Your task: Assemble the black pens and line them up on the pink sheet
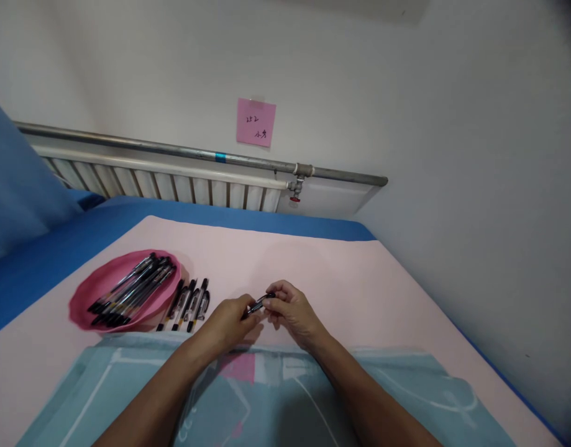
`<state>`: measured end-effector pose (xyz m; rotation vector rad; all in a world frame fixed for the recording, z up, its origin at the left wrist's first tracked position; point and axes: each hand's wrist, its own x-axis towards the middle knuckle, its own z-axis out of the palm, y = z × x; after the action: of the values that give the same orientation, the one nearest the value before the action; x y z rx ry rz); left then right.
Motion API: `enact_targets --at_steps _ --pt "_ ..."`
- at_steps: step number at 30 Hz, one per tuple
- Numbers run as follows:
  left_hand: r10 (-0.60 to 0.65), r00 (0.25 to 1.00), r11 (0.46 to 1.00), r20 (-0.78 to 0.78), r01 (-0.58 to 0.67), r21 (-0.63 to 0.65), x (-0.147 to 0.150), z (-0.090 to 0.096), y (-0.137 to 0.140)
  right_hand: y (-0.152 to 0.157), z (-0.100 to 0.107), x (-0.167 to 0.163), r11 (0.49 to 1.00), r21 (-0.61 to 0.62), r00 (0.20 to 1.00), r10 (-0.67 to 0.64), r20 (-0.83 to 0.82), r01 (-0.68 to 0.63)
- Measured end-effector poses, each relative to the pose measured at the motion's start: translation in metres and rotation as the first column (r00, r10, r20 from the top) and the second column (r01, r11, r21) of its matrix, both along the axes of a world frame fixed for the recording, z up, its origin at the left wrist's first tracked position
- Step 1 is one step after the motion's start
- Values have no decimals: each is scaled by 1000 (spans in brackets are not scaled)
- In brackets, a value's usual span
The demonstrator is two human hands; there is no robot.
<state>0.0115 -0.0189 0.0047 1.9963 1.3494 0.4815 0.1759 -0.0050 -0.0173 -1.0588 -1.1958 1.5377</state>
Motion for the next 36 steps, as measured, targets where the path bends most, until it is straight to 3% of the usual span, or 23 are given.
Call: enact_targets --at_steps 6,15,22,26,30,36 --pt "3 1000 1000 -10 -3 3 0 -4 1 0 -5 -2 999 20 1000 25 16 -25" --pt "-6 998 1000 -62 5 -13 -1 -8 4 -1 -6 1 984 10 982 178 69 -179" --pt "10 990 1000 -144 -13 -25 2 -8 2 -4 -2 -1 981 -21 981 192 37 -191" --pt "0 996 1000 -89 -1 -11 3 -15 3 -5 -3 -2 981 -27 981 192 29 -191" --pt "4 998 1000 -66 -3 5 4 -15 3 -6 -6 -9 992 -17 992 124 33 -123" --pt "61 993 994 -98 -51 97 -3 -1 2 -1 0 -12 996 9 996 -87 -34 87"
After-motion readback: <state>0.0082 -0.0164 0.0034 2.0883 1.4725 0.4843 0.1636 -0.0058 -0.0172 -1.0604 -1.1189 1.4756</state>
